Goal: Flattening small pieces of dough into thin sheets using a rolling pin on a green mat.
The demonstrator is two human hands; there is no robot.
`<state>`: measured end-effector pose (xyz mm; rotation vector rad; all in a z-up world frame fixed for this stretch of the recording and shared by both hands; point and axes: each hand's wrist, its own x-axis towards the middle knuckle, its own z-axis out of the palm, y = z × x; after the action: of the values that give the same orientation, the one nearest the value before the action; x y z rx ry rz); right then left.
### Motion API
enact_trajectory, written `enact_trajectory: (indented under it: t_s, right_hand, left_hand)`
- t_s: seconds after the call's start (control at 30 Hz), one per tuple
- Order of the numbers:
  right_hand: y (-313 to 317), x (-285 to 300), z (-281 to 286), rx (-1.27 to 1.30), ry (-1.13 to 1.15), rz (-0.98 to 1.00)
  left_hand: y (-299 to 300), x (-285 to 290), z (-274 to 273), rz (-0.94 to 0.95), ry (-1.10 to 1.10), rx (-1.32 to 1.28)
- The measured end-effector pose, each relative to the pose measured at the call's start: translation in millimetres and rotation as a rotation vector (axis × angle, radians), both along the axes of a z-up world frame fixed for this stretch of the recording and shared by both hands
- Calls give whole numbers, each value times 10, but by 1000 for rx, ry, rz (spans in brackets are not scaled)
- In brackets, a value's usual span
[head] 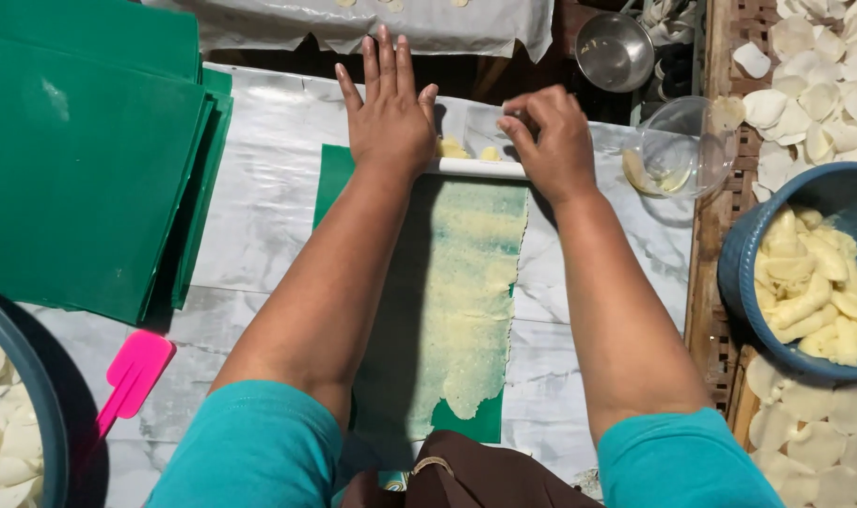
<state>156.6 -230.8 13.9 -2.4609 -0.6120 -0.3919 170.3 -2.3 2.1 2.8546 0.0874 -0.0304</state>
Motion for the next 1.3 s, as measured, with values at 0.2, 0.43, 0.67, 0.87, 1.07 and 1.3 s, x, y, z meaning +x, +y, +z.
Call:
enact_trajectory:
  t_s: [0.2,0.43,0.67,0.87,1.07,1.3]
  right_hand:
    - [56,-94,53,-23,372,154]
    - [129,-129,197,167,683,-35]
    - [52,-7,-81,599,647,-155]
    - [55,-103,101,725,586,-104]
    - [198,-369,-75,177,409,-57]
    - [32,-752,-97,-122,14,-295]
  left_hand:
    - [-10,-9,-71,16,-55,19]
    - [-3,-261,126,-20,-24,27]
    - [18,-667,188,-90,-75,60]
    - [26,-793,59,-115,-104,40]
    - [12,-843,-31,-114,-152,13]
    - [9,-742,-73,-84,-135,11]
